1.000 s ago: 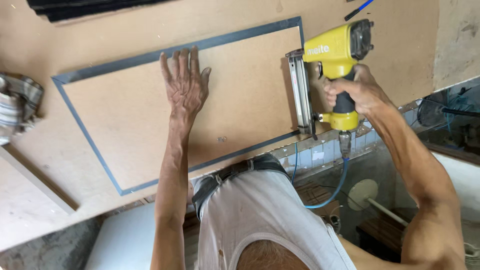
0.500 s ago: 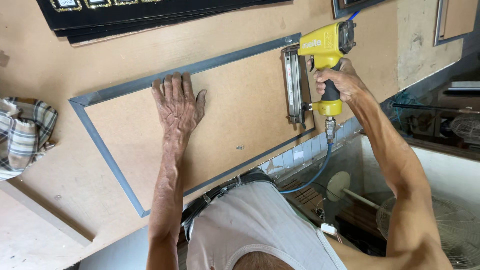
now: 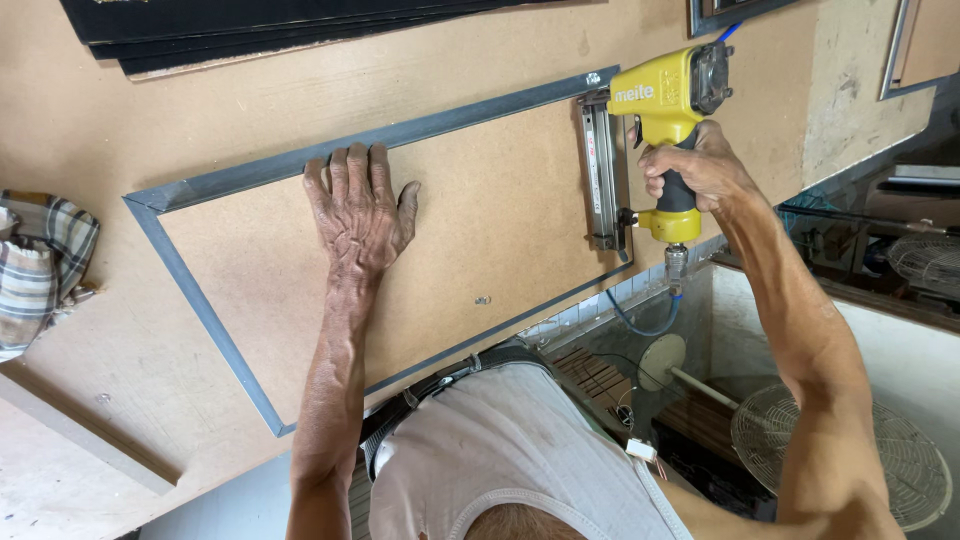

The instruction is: The person assembles a picture frame by attaching wooden strips to a frame with a glass pane using a pneumatic nail gun. They repeatedly position strips and drive nails along the edges, then wipe the glass with a cloth. Finally, they place a decorative panel on the workbench.

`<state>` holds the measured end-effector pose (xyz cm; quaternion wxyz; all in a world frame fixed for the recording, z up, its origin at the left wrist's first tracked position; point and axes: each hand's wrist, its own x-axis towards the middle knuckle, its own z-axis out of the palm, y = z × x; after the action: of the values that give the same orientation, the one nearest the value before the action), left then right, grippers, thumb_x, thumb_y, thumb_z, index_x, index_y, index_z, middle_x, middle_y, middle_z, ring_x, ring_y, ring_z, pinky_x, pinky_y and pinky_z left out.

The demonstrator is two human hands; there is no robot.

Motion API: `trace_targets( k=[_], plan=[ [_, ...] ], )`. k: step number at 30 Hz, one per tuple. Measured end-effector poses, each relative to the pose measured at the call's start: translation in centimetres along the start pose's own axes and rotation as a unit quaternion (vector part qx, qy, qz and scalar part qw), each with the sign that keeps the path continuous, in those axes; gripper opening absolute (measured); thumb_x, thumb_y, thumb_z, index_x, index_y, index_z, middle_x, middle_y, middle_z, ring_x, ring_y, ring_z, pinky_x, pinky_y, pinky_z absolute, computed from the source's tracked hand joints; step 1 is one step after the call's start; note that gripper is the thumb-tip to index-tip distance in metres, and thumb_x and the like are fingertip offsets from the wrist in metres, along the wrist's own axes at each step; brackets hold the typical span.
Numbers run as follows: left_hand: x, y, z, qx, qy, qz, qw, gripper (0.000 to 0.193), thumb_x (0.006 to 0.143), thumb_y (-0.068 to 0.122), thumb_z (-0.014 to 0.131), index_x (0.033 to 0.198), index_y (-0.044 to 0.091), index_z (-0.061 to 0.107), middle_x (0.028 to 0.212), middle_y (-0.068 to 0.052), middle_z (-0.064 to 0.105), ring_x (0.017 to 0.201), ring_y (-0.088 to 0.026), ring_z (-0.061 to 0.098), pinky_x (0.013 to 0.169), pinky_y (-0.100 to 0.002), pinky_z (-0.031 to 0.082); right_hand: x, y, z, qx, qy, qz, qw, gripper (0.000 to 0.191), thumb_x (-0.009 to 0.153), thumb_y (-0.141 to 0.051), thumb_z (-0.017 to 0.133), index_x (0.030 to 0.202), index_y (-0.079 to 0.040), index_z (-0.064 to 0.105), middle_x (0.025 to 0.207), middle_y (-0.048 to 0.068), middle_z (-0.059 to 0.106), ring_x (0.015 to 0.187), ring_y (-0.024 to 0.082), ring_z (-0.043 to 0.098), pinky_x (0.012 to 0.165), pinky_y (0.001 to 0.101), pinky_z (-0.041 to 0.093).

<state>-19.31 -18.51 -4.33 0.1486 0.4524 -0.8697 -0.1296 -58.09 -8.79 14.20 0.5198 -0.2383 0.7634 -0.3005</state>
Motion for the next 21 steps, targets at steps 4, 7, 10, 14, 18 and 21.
trace_targets(
  k=[4,7,10,14,18,21],
  plan=[
    [0.0,0.2,-0.1,-0.001,-0.019,0.001,1.0,0.064,0.106,0.054,0.057,0.14,0.0,0.059,0.132,-0.018,0.052,0.129,-0.033,0.045,0.116,-0.059,0.024,-0.2,0.0,0.2,0.016,0.014,0.014,1.0,0.036,0.075,0.005,0.069,0.11,0.005,0.062,0.078,0.01,0.063,0.053,0.015,0.061,0.046,0.0288,0.054],
    [0.0,0.3,-0.4,0.004,-0.022,-0.001,1.0,0.065,0.105,0.054,0.057,0.141,0.0,0.058,0.132,-0.018,0.052,0.129,-0.033,0.046,0.116,-0.059,0.024,0.0,-0.2,0.2,-0.003,0.027,0.023,0.999,0.033,0.077,0.005,0.069,0.109,0.006,0.062,0.077,0.011,0.063,0.053,0.016,0.061,0.047,0.0294,0.054],
    [0.1,0.5,-1.1,0.0,-0.036,-0.006,0.999,0.067,0.103,0.054,0.058,0.141,-0.001,0.058,0.129,-0.018,0.052,0.127,-0.033,0.046,0.116,-0.06,0.024,-0.4,-0.4,1.0,-0.027,0.029,0.025,0.999,0.034,0.078,0.005,0.069,0.111,0.008,0.061,0.077,0.01,0.062,0.056,0.016,0.06,0.05,0.0303,0.054],
    [0.8,0.6,-2.3,0.0,-0.017,-0.018,1.0,0.065,0.095,0.054,0.061,0.136,0.002,0.06,0.127,-0.016,0.054,0.124,-0.031,0.048,0.114,-0.059,0.026,-2.3,-1.2,4.4,0.013,-0.014,0.024,1.0,0.037,0.076,0.005,0.066,0.112,0.006,0.061,0.07,0.01,0.06,0.052,0.017,0.059,0.048,0.0307,0.052],
    [0.5,0.1,-2.9,-0.023,-0.038,-0.013,0.999,0.066,0.098,0.053,0.064,0.137,0.0,0.061,0.125,-0.017,0.056,0.119,-0.031,0.05,0.112,-0.056,0.029,-2.8,-1.2,9.1,0.042,-0.082,0.03,0.995,0.038,0.076,0.006,0.066,0.114,0.006,0.061,0.071,0.009,0.06,0.053,0.016,0.057,0.048,0.0298,0.05],
    [0.8,-0.3,-3.1,-0.019,-0.016,-0.007,1.0,0.066,0.097,0.054,0.065,0.134,0.0,0.063,0.125,-0.016,0.057,0.118,-0.03,0.05,0.111,-0.055,0.03,-2.4,-3.0,12.7,0.039,-0.119,0.018,0.992,0.039,0.077,0.007,0.066,0.115,0.005,0.061,0.072,0.008,0.061,0.054,0.015,0.058,0.049,0.03,0.05]
  ],
)
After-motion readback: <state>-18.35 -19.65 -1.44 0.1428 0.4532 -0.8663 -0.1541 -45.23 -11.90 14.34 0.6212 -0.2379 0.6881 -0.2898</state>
